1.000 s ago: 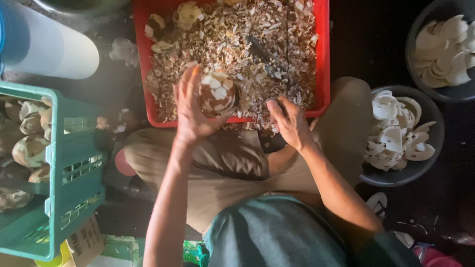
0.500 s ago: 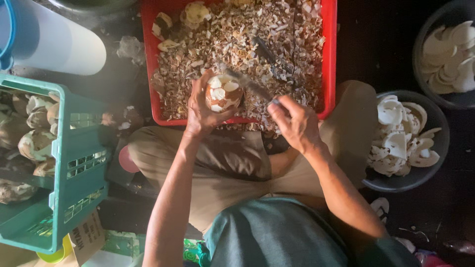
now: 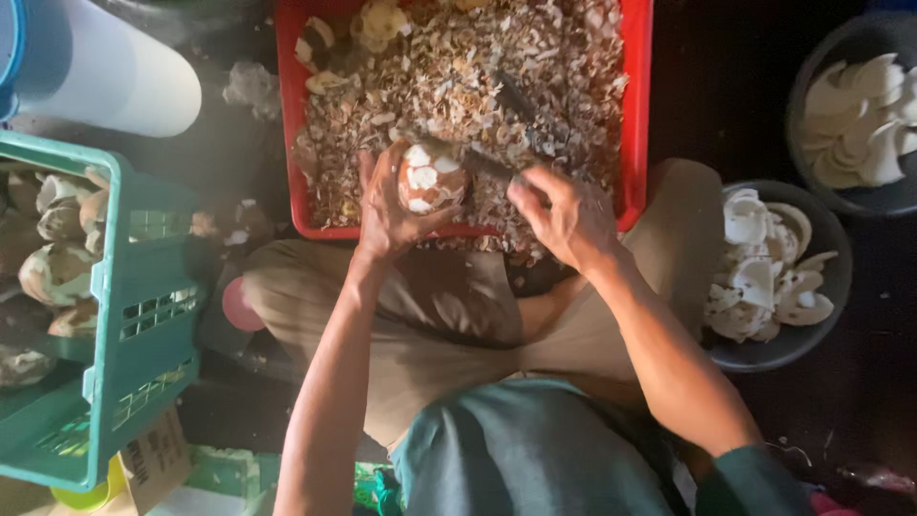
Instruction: The person sits cross-legged and uses a knife to peel the husk from a coconut, rotating it to remove the outer layer. After peeling, the person splits the coconut open with the knife and discards the shell pieces into a nearby container.
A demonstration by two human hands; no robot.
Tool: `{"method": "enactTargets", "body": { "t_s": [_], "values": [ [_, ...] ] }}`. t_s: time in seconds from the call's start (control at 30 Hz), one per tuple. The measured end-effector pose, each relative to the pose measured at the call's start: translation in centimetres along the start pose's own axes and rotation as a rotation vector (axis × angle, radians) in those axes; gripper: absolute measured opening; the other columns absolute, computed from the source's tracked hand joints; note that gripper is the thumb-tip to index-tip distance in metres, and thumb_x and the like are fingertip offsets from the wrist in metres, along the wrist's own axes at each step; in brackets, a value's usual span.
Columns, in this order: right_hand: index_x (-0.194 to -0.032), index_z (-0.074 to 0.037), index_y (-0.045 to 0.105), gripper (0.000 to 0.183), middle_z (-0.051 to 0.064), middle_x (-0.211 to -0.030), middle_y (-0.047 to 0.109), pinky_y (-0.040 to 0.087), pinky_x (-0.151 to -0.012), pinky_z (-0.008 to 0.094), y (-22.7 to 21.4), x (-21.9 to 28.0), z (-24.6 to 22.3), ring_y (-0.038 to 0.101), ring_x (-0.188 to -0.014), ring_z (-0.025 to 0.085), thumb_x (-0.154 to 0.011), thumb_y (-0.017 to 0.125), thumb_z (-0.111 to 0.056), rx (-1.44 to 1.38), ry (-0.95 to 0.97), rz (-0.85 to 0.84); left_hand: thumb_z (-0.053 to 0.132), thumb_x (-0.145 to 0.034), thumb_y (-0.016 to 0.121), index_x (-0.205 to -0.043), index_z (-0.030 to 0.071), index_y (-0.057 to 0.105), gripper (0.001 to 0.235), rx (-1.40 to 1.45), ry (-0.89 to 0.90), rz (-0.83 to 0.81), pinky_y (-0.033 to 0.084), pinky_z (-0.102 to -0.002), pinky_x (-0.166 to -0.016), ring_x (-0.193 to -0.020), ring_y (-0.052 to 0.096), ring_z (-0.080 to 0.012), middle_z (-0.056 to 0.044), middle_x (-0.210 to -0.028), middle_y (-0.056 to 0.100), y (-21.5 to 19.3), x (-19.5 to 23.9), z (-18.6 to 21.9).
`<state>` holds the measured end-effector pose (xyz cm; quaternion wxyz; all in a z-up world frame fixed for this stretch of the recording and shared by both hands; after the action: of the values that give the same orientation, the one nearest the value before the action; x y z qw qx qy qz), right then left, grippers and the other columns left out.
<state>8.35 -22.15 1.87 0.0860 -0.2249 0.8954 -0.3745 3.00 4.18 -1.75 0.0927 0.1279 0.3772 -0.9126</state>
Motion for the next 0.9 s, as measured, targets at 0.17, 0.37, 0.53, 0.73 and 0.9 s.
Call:
{"method": "enactTargets", "body": {
  "t_s": [0.17,0.37,0.53,0.73,0.9],
  "values": [
    [-0.098,-0.006,0.066,0.035,0.010,-0.078,0.064,0.048,-0.059,0.041,-1.7,-2.5,1.6,0.060,-0.065,0.026,-0.109,0.059,-0.039,-0.118,0.110,0.139,0.067,-0.070,0.089,-0.150,0.008,0.045,0.109,-0.154,-0.234,-0.026,-0.008,-0.067,-0.126,-0.145,0.054,-0.0335,-0.015,-0.147,0.061,0.4,0.9,-1.1],
    [-0.105,-0.008,0.069,0.029,0.009,-0.077,0.064,0.047,-0.061,0.042,-4.9,-7.2,4.8,0.063,-0.068,0.026,-0.111,0.067,-0.036,0.112,0.046,0.273,0.064,-0.056,0.093,-0.157,-0.005,0.028,0.138,-0.001,0.023,0.107,-0.006,-0.069,-0.116,-0.146,0.039,-0.0416,-0.026,-0.158,0.040,0.0,0.5,-0.3],
    [-0.113,-0.008,0.067,0.024,0.009,-0.097,0.070,0.055,-0.071,0.038,-4.7,-7.3,3.7,0.070,-0.085,0.025,-0.097,0.074,-0.023,0.411,-0.296,0.499,0.051,-0.063,0.098,-0.154,0.004,0.042,0.116,0.059,-0.082,0.017,0.001,-0.062,-0.131,-0.142,0.054,-0.0305,-0.014,-0.148,0.057,0.1,0.2,-0.4],
    [-0.116,-0.011,0.060,0.033,0.010,-0.107,0.066,0.051,-0.087,0.045,-1.0,-4.2,3.7,0.065,-0.101,0.028,-0.095,0.083,-0.016,0.208,-0.179,0.225,0.057,-0.062,0.098,-0.143,0.008,0.053,0.105,-0.073,-0.250,0.069,0.002,-0.066,-0.124,-0.131,0.059,-0.0286,-0.010,-0.134,0.065,-0.1,0.5,1.7],
    [-0.123,-0.009,0.057,0.045,0.017,-0.110,0.064,0.048,-0.083,0.049,0.2,-4.2,4.0,0.062,-0.102,0.039,-0.088,0.086,-0.013,0.209,-0.100,0.249,0.061,-0.062,0.097,-0.144,0.007,0.048,0.110,-0.148,-0.197,0.095,-0.003,-0.072,-0.120,-0.132,0.058,-0.0295,-0.011,-0.132,0.064,-0.7,0.3,2.3]
  ]
}}
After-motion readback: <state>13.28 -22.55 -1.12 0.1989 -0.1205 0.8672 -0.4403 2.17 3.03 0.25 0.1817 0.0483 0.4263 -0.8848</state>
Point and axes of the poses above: each hand's wrist, its own x-axis away from the middle knuckle, its own y-axis out of the palm, z = x × y, the point moved 3 cm from there along -x, towards the middle knuckle
